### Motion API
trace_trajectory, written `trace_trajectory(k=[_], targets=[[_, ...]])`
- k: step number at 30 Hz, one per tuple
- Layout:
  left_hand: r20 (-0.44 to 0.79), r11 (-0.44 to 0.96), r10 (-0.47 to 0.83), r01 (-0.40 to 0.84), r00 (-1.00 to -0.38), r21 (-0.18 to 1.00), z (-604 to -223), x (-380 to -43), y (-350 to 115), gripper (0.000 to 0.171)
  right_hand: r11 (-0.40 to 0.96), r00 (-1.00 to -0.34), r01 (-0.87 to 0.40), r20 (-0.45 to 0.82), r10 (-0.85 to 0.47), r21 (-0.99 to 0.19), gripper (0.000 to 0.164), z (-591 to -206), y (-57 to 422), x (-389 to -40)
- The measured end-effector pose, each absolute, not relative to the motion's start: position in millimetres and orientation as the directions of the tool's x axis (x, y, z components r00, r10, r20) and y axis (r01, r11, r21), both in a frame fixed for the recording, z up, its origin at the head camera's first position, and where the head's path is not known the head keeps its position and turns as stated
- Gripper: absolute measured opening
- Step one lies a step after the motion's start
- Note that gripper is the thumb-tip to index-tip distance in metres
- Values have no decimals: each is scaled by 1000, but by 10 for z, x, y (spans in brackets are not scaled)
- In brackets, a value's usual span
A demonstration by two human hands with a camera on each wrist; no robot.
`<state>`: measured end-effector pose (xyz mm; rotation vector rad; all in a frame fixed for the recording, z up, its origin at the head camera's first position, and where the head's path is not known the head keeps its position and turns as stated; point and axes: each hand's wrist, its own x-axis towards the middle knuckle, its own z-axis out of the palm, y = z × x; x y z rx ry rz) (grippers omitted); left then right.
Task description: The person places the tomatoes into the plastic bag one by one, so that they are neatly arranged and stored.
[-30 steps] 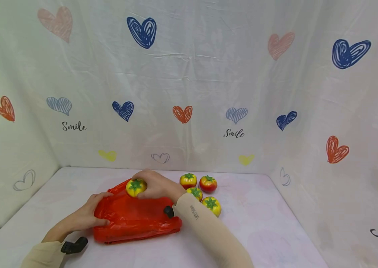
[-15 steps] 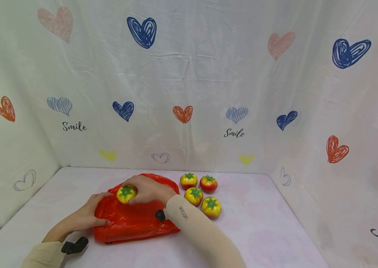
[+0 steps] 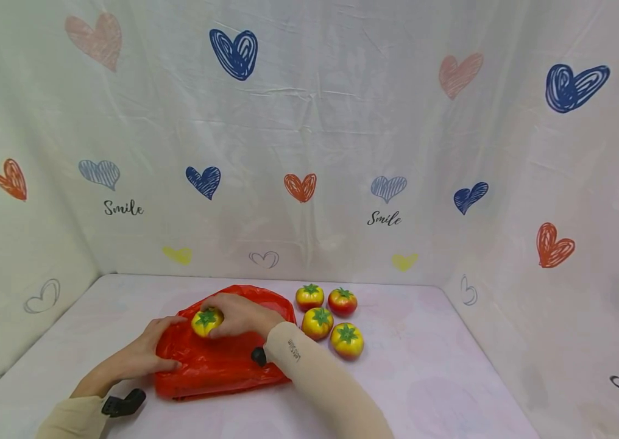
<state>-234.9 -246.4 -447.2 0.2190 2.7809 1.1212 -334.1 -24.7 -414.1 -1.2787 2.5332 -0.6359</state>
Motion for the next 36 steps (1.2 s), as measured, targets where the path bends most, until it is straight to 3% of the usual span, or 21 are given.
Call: trace_trajectory(k=[36], targets=[[-55, 727, 172, 89, -984, 681, -4486, -2338, -2460, 87, 554, -619, -681, -27, -785, -479, 51, -4270, -291, -3400]])
